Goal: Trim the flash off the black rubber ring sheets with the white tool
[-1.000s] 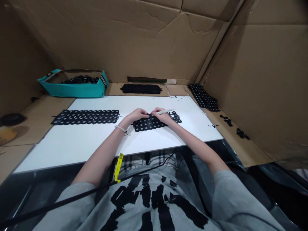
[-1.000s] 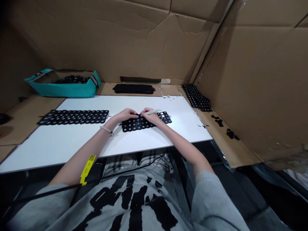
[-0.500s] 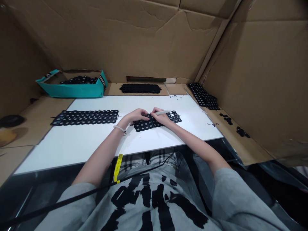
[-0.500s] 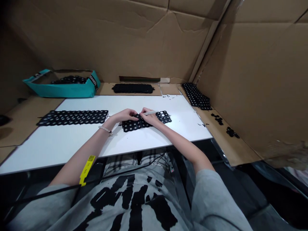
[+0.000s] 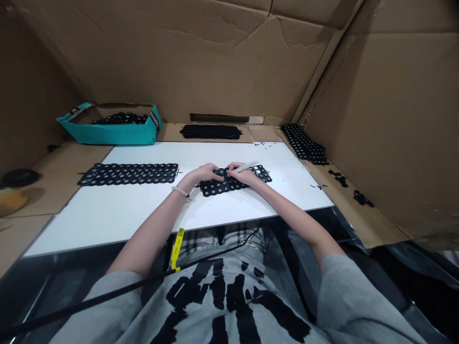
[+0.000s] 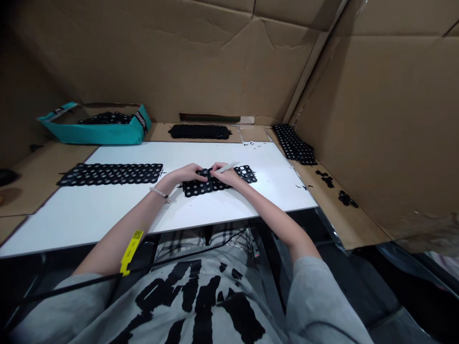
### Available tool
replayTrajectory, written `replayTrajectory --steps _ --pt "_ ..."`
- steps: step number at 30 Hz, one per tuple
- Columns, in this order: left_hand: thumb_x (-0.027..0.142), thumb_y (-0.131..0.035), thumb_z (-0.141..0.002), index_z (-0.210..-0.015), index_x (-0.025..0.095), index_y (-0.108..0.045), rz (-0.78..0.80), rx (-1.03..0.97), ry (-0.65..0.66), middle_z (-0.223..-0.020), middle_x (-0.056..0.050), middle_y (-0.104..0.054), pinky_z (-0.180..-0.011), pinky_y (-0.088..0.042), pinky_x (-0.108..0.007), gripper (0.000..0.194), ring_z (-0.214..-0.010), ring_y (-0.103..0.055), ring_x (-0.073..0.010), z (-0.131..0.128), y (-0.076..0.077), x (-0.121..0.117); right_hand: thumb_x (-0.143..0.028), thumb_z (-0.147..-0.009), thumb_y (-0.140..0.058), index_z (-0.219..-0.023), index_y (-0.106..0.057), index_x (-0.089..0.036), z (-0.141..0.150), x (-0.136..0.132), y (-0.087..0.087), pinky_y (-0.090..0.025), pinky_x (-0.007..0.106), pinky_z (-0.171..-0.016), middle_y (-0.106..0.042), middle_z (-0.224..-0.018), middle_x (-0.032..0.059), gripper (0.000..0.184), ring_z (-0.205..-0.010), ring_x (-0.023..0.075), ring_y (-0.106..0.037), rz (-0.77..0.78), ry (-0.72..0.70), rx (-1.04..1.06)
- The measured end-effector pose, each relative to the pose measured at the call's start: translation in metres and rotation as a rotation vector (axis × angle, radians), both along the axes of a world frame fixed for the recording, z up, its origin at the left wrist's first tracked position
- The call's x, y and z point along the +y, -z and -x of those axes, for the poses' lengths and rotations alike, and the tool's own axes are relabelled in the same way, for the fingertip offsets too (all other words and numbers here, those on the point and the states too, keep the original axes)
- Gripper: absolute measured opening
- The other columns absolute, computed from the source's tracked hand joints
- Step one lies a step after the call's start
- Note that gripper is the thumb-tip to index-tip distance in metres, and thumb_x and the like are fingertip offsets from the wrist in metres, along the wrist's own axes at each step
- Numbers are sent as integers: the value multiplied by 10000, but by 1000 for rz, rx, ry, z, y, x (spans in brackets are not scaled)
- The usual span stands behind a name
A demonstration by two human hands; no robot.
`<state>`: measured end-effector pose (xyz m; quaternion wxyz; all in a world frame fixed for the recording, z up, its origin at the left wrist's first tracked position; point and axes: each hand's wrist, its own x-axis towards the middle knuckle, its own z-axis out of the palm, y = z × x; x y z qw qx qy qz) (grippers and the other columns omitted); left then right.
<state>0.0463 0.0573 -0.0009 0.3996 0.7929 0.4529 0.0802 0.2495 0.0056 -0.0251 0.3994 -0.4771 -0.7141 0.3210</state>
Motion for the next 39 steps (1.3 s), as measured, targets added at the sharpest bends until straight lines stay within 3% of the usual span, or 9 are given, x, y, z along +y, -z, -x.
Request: replayTrajectory --steps 7,11,16,20,26,34,39 --pt "511 -769 -554 -706 189 -691 125 -90 68 -695 -23 -662 -650 -372 -299 364 -704 -557 -213 5 1 8 -311 -831 -578 -691 -535 -222 11 -1 2 -389 382 -914 -685 -845 30 171 -904 226 -595 -105 93 -229" --pt "508 -755 -592 -705 191 -702 38 -24 84 -680 -16 -659 -665 -367 -297 341 -699 -550 -205 4 -2 7 -302 -818 -594 -676 -547 -219 7 0 -2 -387 379 -883 -683 -831 32 172 -872 223 -588 -101 95 -265" --pt "466 -744 -617 -770 180 -711 -72 -144 12 -774 -29 -697 -706 -389 -300 326 -773 -578 -217 3 0 3 -319 -766 -611 -652 -596 -208 -14 5 -11 -423 335 -778 -669 -755 22 159 -783 205 -594 73 78 -182" --pt "475 -732 -606 -784 169 -707 -48 -208 0 -776 -36 -693 -749 -401 -319 355 -784 -579 -217 3 4 5 -353 -733 -641 -644 -603 -198 -15 15 -11 -451 323 -843 -722 -896 40 183 -858 199 -627 159 4 11" --pt "526 -697 -651 -732 173 -669 -56 -180 38 -691 -21 -629 -688 -369 -312 363 -704 -521 -192 3 5 5 -388 -762 -590 -655 -552 -215 2 20 -2 -412 287 -700 -592 -663 -21 207 -703 164 -543 45 51 -30" --pt "506 -725 -651 -688 179 -651 25 -240 1 -636 -9 -573 -619 -357 -302 337 -635 -479 -169 1 6 2 -387 -780 -571 -674 -531 -218 0 14 -2 -412 286 -713 -592 -695 -17 204 -730 167 -546 23 54 4" --pt "477 -778 -612 -683 177 -669 181 -289 -53 -621 -22 -580 -609 -378 -315 327 -621 -507 -179 4 6 2 -369 -810 -541 -695 -505 -228 10 10 5 -387 289 -683 -582 -694 -19 185 -718 168 -536 -50 94 -71"
